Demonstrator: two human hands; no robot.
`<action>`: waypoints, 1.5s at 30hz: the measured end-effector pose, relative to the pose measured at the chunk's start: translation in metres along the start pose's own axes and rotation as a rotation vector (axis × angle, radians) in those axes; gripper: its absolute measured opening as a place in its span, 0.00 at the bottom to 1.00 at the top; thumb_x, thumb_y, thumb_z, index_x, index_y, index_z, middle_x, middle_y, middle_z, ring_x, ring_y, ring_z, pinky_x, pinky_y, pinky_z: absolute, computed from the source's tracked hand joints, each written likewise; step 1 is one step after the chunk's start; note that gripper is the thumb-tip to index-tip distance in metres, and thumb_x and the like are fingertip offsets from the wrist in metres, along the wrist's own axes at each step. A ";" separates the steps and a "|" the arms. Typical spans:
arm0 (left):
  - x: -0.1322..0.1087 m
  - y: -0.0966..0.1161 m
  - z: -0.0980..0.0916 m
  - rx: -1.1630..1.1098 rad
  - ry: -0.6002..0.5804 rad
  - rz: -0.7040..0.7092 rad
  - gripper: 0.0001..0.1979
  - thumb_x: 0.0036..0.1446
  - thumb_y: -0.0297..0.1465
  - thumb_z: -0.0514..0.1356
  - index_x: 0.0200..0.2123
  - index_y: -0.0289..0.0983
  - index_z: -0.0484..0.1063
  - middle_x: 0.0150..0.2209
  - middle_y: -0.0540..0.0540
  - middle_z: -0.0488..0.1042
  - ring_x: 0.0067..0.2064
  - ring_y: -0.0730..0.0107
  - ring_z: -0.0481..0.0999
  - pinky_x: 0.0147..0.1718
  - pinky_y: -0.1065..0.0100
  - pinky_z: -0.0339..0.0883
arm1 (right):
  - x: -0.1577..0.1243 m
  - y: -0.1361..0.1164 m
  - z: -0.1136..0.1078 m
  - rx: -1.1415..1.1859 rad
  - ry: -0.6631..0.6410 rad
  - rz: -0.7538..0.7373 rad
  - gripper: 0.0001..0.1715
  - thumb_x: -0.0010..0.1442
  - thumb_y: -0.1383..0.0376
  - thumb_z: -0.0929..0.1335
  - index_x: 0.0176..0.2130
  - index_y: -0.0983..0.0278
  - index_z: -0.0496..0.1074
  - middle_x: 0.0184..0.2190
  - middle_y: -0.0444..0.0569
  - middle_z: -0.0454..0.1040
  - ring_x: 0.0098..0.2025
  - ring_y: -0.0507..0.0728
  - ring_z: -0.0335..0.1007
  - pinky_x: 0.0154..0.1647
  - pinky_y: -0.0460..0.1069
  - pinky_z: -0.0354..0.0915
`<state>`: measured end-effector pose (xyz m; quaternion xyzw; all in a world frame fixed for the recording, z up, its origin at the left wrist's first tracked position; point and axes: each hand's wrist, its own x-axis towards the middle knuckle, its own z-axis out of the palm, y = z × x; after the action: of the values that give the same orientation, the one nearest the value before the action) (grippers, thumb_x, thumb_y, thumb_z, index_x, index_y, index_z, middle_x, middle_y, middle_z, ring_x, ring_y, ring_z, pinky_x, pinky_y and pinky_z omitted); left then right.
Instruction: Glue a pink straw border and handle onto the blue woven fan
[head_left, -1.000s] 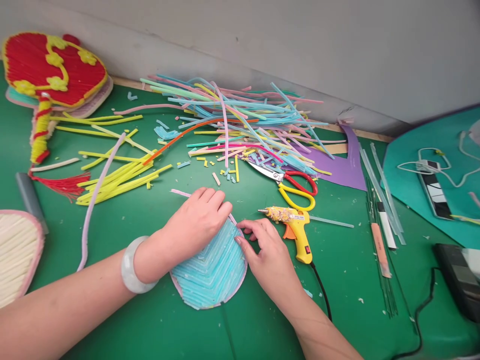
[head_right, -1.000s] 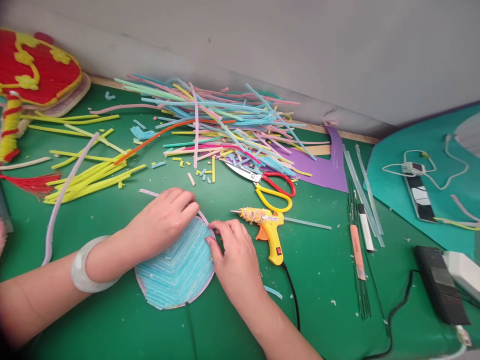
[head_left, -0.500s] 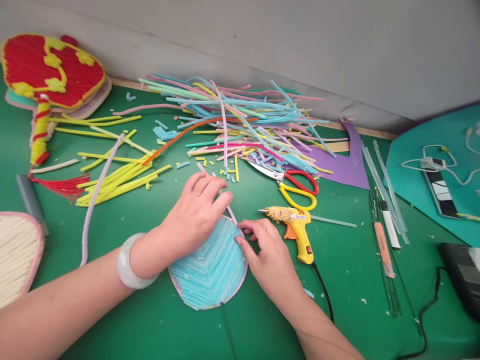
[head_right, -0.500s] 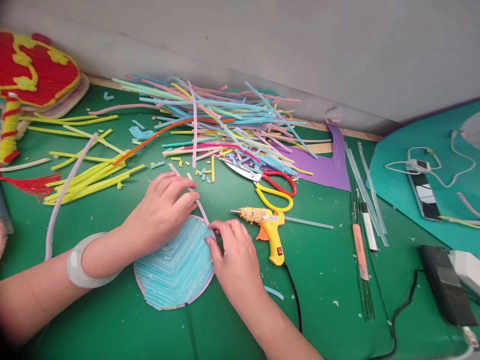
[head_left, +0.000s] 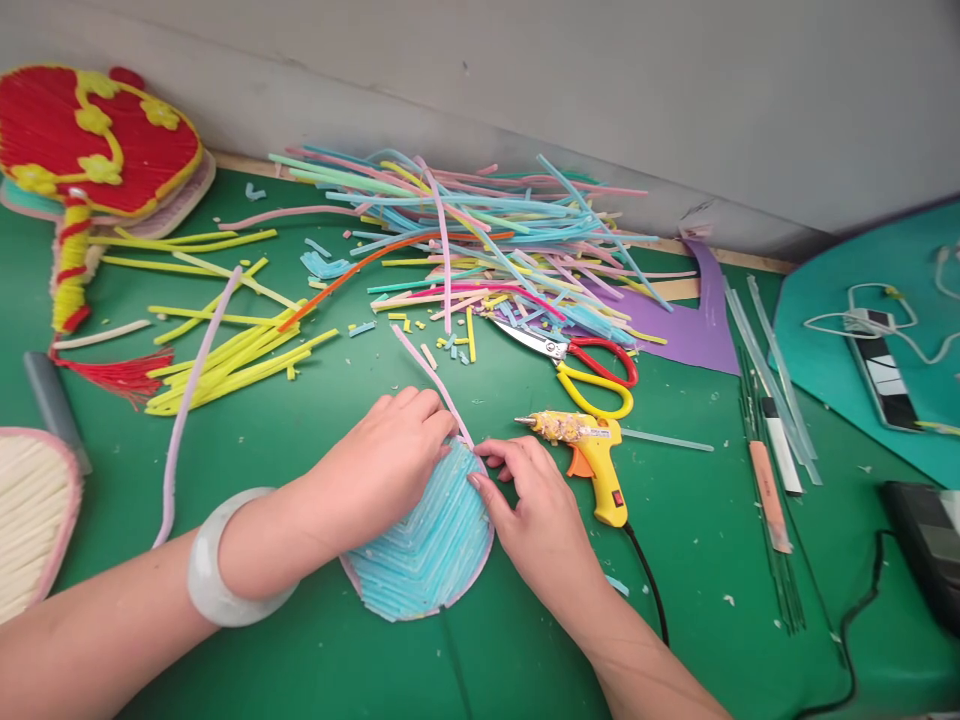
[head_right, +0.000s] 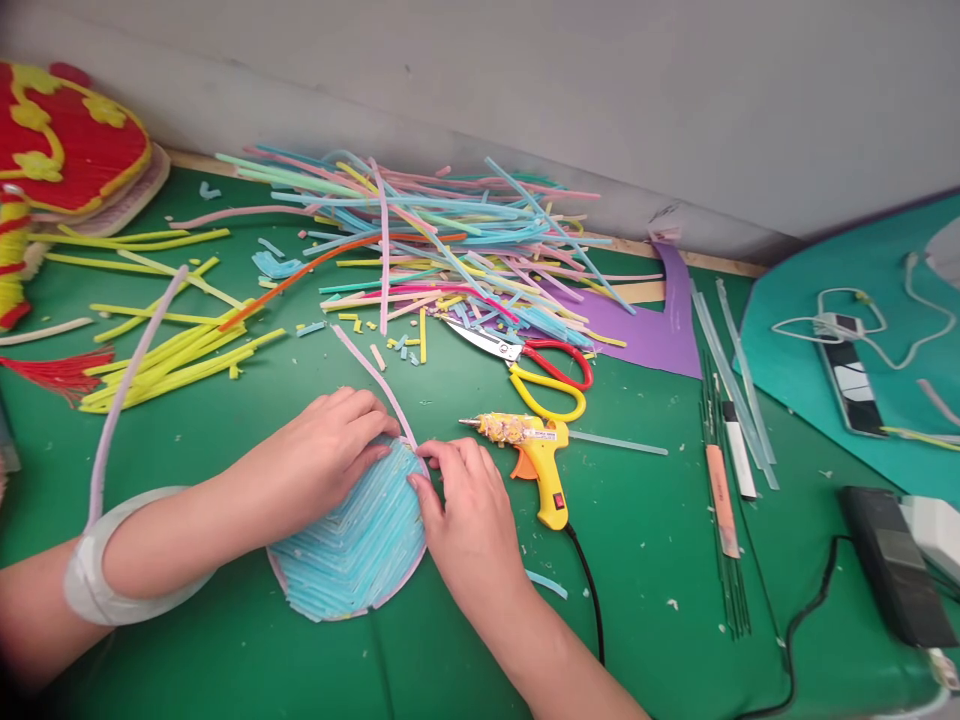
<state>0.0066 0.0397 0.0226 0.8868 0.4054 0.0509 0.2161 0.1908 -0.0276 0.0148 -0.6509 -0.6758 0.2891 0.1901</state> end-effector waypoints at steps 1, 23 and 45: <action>0.000 -0.001 0.000 -0.042 -0.014 -0.010 0.09 0.67 0.26 0.51 0.41 0.36 0.71 0.41 0.44 0.69 0.42 0.59 0.67 0.41 0.57 0.63 | 0.000 0.000 0.001 -0.001 0.005 -0.003 0.10 0.64 0.67 0.68 0.47 0.61 0.71 0.39 0.49 0.72 0.42 0.59 0.69 0.43 0.55 0.68; 0.006 -0.009 0.003 -0.280 -0.050 0.019 0.10 0.66 0.25 0.52 0.43 0.38 0.72 0.42 0.44 0.69 0.46 0.59 0.67 0.45 0.56 0.64 | -0.001 0.002 0.009 0.008 0.075 -0.047 0.11 0.64 0.68 0.67 0.48 0.62 0.72 0.37 0.48 0.72 0.40 0.58 0.67 0.41 0.54 0.66; 0.004 -0.009 0.009 -0.249 -0.029 0.025 0.11 0.67 0.25 0.50 0.45 0.37 0.71 0.41 0.43 0.68 0.45 0.59 0.67 0.44 0.57 0.65 | 0.002 0.003 0.005 0.022 0.028 -0.059 0.12 0.63 0.69 0.67 0.48 0.62 0.71 0.38 0.49 0.72 0.40 0.58 0.68 0.42 0.54 0.66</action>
<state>0.0050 0.0447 0.0098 0.8587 0.3817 0.0904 0.3296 0.1896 -0.0267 0.0088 -0.6325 -0.6886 0.2818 0.2152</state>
